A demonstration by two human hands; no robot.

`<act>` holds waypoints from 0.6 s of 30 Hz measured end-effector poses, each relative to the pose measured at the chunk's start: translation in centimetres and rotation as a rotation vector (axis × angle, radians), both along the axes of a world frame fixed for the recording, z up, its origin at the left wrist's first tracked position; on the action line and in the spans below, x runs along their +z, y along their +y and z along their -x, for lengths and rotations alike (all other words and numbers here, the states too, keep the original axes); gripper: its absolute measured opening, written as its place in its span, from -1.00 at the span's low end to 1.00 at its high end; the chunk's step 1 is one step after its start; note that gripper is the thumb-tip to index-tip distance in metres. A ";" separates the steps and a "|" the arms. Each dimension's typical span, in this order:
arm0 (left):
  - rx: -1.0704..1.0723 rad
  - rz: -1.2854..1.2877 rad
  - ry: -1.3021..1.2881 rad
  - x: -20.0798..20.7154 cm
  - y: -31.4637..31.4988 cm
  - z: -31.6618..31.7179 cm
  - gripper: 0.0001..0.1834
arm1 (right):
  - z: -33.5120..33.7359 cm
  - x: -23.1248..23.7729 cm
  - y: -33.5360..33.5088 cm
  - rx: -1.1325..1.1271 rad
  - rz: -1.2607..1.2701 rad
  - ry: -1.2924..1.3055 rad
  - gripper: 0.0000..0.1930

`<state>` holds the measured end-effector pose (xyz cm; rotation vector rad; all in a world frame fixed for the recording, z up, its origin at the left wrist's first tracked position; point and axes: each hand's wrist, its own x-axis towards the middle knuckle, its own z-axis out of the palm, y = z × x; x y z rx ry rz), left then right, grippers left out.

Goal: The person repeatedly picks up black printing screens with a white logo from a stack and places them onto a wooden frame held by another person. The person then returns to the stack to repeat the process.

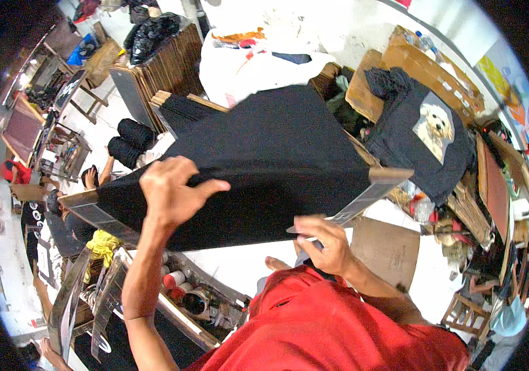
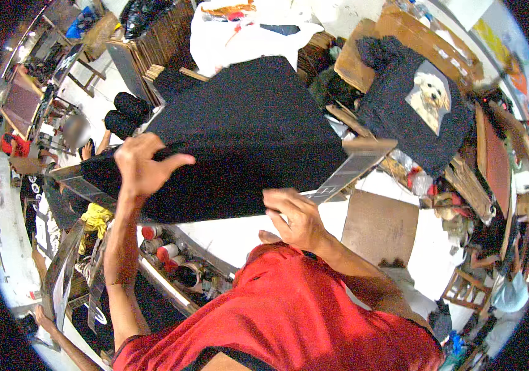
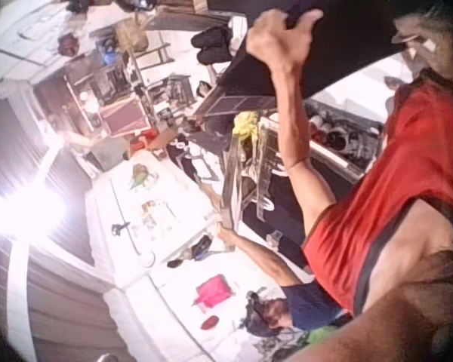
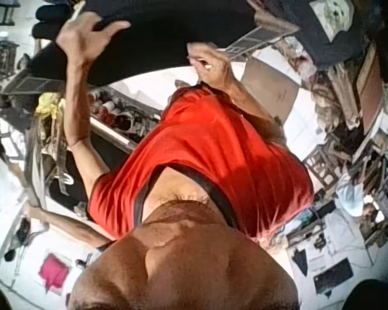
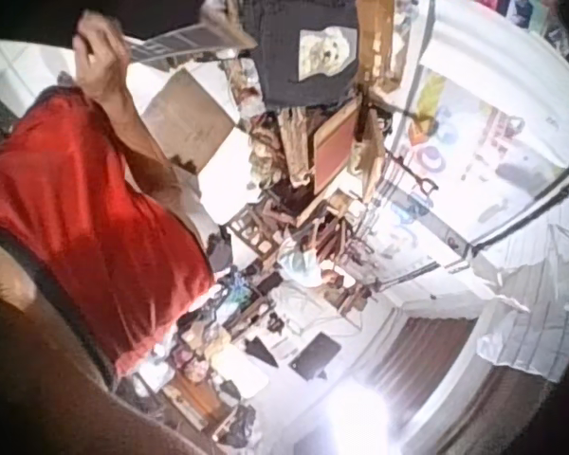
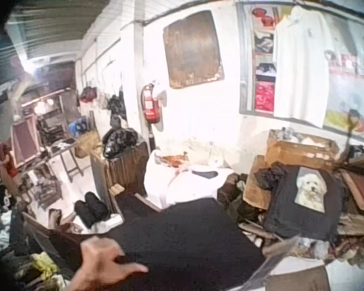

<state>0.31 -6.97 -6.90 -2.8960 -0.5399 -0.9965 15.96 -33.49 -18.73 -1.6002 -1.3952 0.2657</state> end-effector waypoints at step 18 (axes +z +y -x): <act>0.485 0.603 -0.024 -28.0 -4.7 5.1 -0.51 | -1.9 -17.7 18.6 0.318 0.788 -0.158 -0.75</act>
